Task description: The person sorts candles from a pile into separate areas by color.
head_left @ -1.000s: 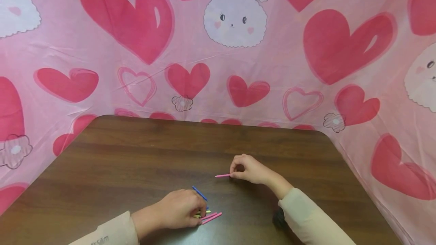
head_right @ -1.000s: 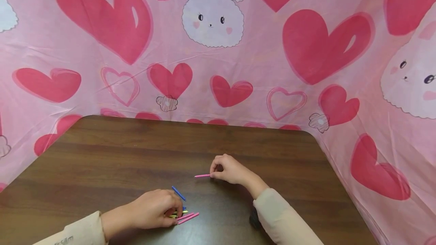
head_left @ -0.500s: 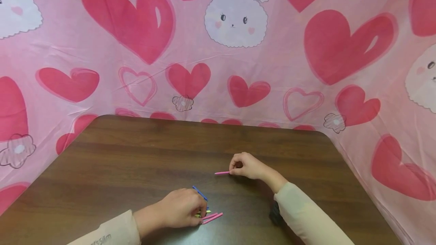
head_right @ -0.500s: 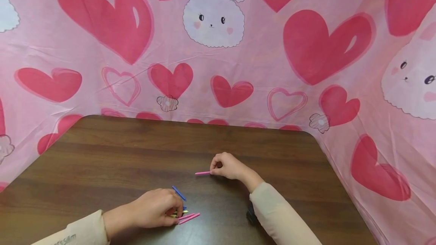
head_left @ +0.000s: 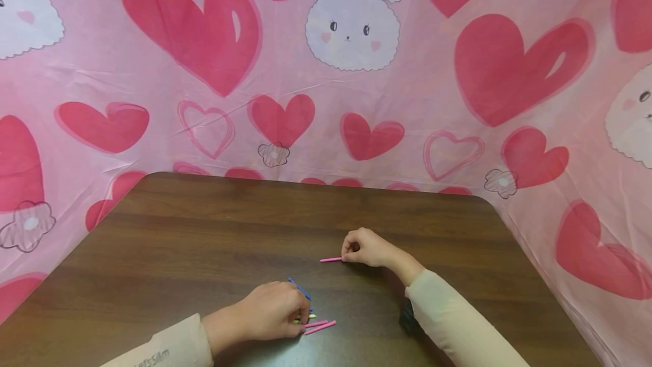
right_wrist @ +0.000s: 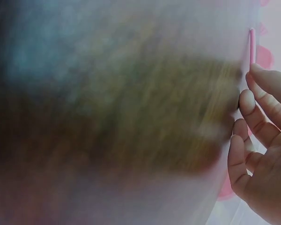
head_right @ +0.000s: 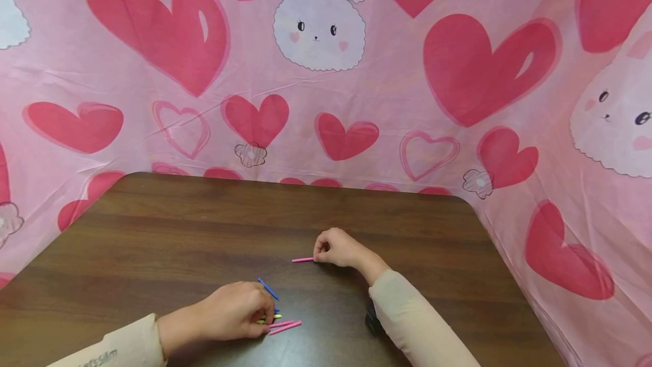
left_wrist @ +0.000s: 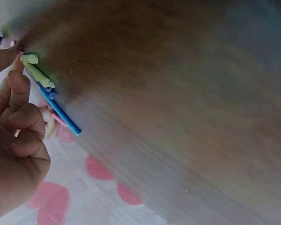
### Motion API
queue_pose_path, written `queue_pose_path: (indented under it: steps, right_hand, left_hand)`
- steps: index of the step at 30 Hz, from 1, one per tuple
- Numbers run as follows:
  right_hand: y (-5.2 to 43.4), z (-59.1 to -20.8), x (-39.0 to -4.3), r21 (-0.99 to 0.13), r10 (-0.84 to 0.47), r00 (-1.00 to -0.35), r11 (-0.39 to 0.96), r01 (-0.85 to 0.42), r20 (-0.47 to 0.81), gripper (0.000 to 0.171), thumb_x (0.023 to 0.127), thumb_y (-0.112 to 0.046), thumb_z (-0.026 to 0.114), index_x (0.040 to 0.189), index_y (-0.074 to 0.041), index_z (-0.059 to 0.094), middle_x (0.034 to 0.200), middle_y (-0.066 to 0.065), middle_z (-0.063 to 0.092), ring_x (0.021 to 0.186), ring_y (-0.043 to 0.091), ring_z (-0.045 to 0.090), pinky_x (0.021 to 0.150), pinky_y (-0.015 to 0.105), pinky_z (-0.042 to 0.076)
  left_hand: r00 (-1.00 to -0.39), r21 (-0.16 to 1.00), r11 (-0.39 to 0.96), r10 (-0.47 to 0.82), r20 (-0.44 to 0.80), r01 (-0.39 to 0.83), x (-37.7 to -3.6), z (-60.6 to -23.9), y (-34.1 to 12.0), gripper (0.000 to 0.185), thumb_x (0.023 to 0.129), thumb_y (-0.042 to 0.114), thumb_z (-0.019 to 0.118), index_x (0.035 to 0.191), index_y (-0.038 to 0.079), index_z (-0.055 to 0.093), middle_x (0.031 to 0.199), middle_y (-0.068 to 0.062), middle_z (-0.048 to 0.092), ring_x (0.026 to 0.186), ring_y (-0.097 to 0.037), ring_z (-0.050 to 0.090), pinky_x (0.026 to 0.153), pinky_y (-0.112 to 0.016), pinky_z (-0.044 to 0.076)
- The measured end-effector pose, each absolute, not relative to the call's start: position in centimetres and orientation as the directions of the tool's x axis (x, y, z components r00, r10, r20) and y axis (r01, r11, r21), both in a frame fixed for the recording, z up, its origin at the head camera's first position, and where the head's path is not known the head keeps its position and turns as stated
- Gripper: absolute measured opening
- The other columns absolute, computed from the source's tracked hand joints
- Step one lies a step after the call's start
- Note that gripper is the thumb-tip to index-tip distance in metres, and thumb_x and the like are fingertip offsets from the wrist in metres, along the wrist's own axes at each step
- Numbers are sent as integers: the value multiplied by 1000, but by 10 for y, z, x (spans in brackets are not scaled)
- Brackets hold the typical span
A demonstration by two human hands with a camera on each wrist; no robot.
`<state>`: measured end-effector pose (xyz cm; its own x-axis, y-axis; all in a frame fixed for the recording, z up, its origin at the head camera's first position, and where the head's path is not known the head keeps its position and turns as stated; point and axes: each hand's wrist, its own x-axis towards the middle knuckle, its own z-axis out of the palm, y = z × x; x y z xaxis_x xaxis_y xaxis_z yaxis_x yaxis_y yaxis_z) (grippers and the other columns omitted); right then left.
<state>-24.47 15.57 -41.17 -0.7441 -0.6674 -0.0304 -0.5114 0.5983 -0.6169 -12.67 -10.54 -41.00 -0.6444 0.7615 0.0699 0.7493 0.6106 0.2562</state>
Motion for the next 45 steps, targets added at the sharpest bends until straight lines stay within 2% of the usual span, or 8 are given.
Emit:
queue_pose_path:
  steps: [15,33,45]
  right_hand:
    - [152,-412,-244,-586,-665,-747,612,-531,-17,9,84,-7,75,78,-9,68,69,-4,57,64,3,46,60,19,40]
    - [172,-408,-242,-616,-641,-767,610,-499,-14,5,87,-10,73,87,-8,68,74,-2,61,67,5,49,63,21,44]
    - [197,-403,-232,-664,-602,-798,606,-439,-23,6,91,-11,69,94,-6,69,82,1,66,68,8,54,63,22,49]
  left_hand:
    - [-647,264,613,760,60,745,-127,-408,-102,14,77,24,78,69,31,68,57,22,47,58,9,39,53,-14,31]
    - [-636,213,609,765,95,764,-126,-410,-103,15,76,24,78,68,31,67,55,23,45,58,8,37,53,-13,30]
    - [-654,249,619,750,94,745,-126,-407,-110,16,77,23,77,69,29,65,58,23,45,58,7,38,54,-14,32]
